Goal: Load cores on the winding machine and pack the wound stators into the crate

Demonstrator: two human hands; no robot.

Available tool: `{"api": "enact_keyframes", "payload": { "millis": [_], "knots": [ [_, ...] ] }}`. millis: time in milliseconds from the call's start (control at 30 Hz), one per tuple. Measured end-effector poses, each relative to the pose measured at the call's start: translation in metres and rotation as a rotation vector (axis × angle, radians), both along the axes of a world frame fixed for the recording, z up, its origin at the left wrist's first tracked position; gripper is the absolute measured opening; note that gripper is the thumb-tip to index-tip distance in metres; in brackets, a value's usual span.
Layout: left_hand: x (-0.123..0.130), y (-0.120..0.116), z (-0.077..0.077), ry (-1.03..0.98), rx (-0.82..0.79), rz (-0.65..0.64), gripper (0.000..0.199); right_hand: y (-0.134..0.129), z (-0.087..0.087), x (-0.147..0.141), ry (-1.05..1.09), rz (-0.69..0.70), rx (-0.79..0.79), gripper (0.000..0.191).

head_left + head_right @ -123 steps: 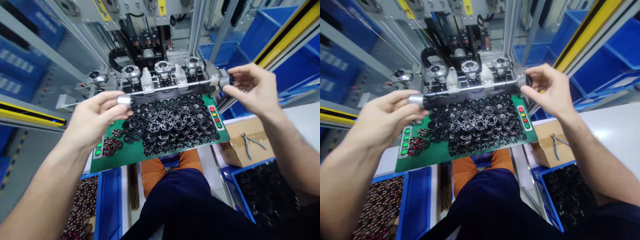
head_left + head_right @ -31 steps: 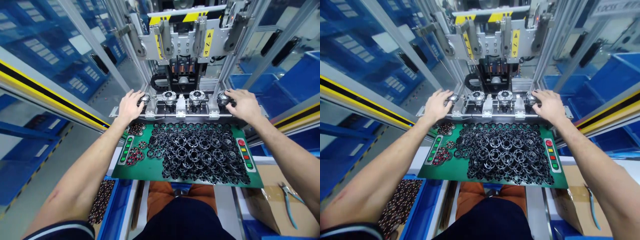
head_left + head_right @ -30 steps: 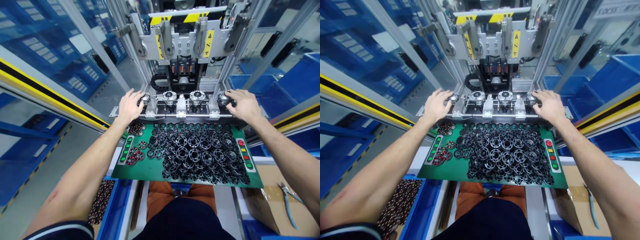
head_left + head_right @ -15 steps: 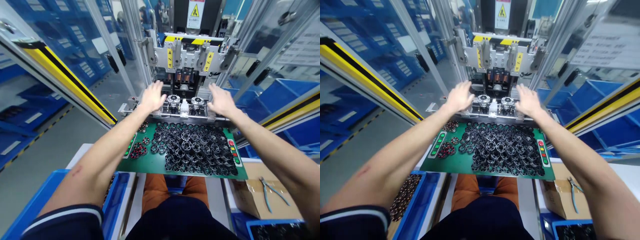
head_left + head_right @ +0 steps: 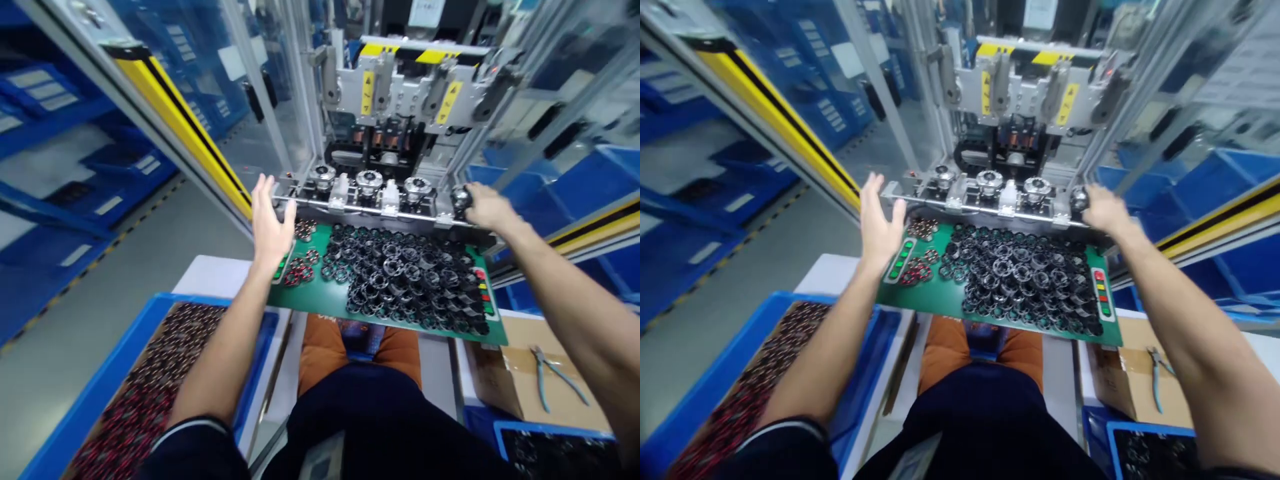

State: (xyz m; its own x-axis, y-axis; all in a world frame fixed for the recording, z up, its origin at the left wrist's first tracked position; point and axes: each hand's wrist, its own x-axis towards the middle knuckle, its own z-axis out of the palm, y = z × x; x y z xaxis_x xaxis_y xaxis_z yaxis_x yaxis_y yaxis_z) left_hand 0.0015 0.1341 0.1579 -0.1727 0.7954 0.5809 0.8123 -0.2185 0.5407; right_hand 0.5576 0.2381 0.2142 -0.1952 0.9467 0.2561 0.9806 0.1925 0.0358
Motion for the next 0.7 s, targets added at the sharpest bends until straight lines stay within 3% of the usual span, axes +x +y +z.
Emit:
{"api": "enact_keyframes", "payload": {
  "millis": [167,267,333,400,500,600,667,700],
  "knots": [
    [-0.016,-0.116,-0.069,0.011,-0.202,0.163,0.055,-0.043,0.012,0.014,0.215,-0.032,0.172,0.093],
    [-0.02,-0.151,-0.102,0.031,-0.278,0.078,0.043,-0.105,-0.002,0.028,0.512,-0.104,0.387,0.081],
    [-0.023,-0.155,-0.117,0.034,-0.298,0.022,0.039,-0.155,-0.032,0.035,0.637,-0.239,0.407,0.07],
    [-0.026,-0.15,-0.125,0.019,-0.289,0.001,0.039,-0.205,-0.073,0.036,0.718,-0.47,0.416,0.061],
    [-0.025,-0.136,-0.131,-0.04,-0.239,-0.018,0.026,-0.266,-0.134,0.027,0.781,-0.564,0.329,0.067],
    [-0.021,-0.13,-0.131,-0.158,-0.141,-0.011,0.024,-0.299,-0.179,0.017,0.787,-0.605,0.232,0.065],
    [-0.023,-0.134,-0.131,-0.26,-0.062,0.006,0.024,-0.305,-0.198,0.019,0.761,-0.624,0.214,0.065],
    [-0.026,-0.139,-0.132,-0.305,-0.024,-0.001,0.04,-0.306,-0.204,0.021,0.745,-0.63,0.218,0.062]
  ]
}}
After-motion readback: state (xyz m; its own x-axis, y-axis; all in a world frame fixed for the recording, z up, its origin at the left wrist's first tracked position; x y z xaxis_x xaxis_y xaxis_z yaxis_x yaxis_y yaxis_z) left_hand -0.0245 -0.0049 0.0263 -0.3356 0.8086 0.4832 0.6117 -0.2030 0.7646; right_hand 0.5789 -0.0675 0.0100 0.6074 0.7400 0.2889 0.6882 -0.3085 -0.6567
